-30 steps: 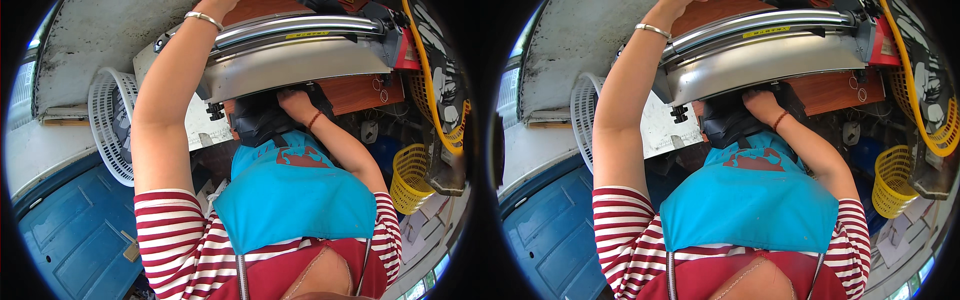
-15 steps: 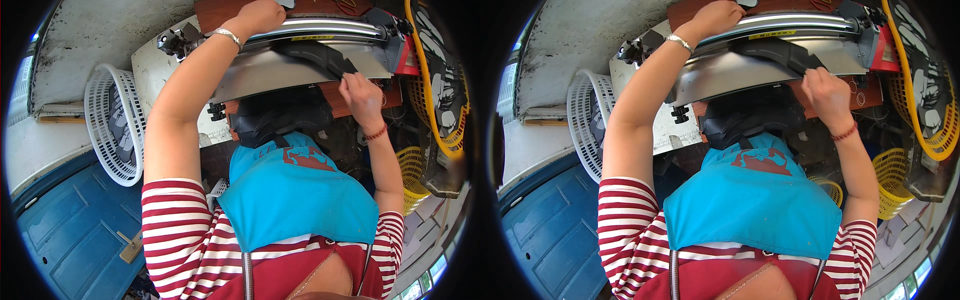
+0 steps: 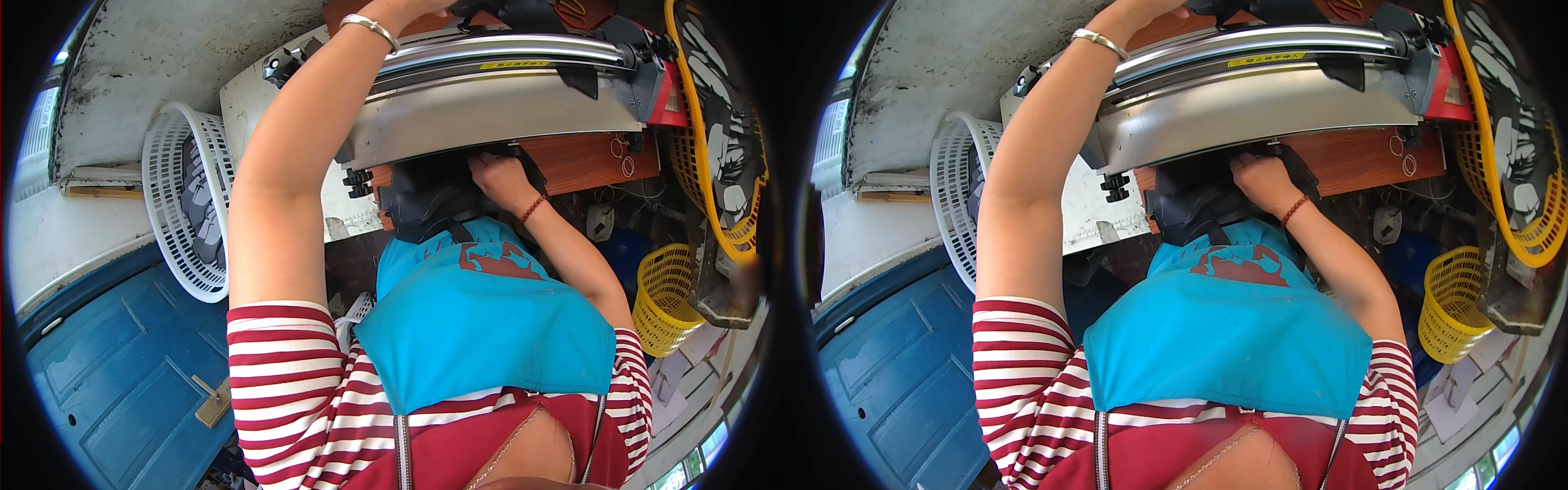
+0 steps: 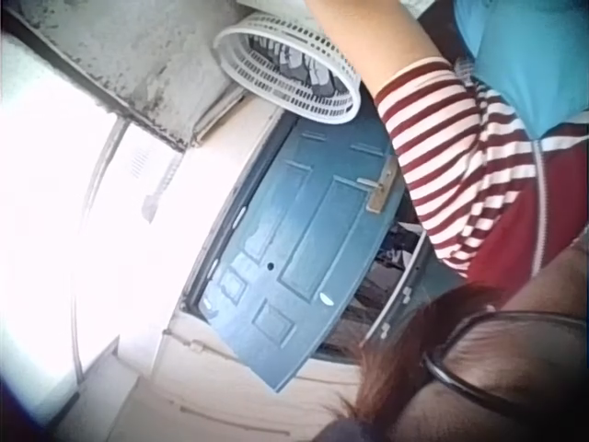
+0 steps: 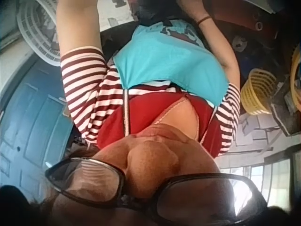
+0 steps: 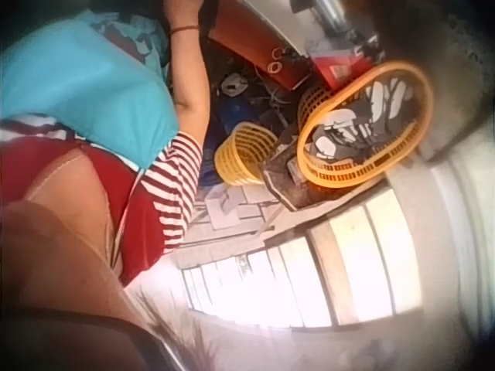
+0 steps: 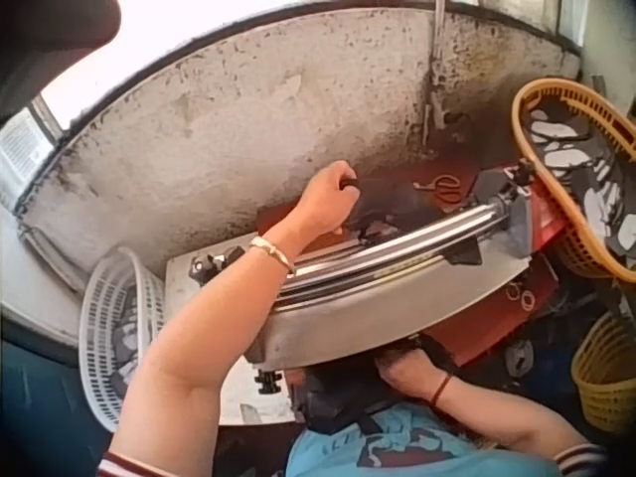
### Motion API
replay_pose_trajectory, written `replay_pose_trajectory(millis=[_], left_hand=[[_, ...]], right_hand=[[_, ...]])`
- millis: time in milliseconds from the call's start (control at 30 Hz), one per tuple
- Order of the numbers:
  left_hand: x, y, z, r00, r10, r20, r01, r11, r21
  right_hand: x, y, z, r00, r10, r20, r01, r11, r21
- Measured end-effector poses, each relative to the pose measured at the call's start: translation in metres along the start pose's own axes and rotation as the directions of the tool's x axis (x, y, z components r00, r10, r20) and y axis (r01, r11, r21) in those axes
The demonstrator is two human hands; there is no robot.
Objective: Feeding shoe upper components through a glue-applying roller machine
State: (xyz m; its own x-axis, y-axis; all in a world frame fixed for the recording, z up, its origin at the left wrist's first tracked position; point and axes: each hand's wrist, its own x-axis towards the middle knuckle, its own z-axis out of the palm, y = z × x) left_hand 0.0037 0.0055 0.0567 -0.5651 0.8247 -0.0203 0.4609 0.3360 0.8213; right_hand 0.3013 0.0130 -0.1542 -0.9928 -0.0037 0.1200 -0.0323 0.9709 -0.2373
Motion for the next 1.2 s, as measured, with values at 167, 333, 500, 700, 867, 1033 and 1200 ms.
replay_pose_trajectory(millis=[167,333,500,700,867,1033,1200], left_hand=[[-0.014,0.008,-0.030,0.996,-0.028,-0.082,0.009,0.975,-0.223],[-0.016,-0.025,-0.005,0.586,0.745,-0.318,-0.485,0.637,0.599],[-0.003,-0.060,0.042,0.957,0.146,0.250,-0.264,0.796,0.545],[0.006,-0.053,0.031,0.955,-0.090,0.282,-0.046,0.895,0.443],[-0.003,-0.035,0.014,0.983,0.180,0.041,-0.184,0.955,0.230],[0.008,-0.014,-0.005,0.995,-0.103,-0.012,0.099,0.976,-0.195],[-0.001,-0.014,-0.022,0.964,-0.055,-0.259,0.025,0.993,-0.117]], right_hand=[[-0.044,-0.016,-0.135,0.988,-0.019,-0.150,0.046,0.983,0.177],[-0.049,0.005,-0.209,0.940,0.067,-0.333,-0.153,0.959,-0.239],[0.001,0.034,-0.156,0.925,0.081,-0.372,-0.190,0.945,-0.266],[-0.004,-0.008,-0.069,0.975,-0.138,-0.174,0.169,0.969,0.178],[-0.009,-0.010,0.002,0.991,-0.129,-0.022,0.130,0.986,0.103],[-0.011,-0.002,0.006,0.990,-0.134,0.031,0.123,0.961,0.247],[-0.018,-0.017,-0.092,0.978,-0.158,-0.137,0.192,0.939,0.284]])
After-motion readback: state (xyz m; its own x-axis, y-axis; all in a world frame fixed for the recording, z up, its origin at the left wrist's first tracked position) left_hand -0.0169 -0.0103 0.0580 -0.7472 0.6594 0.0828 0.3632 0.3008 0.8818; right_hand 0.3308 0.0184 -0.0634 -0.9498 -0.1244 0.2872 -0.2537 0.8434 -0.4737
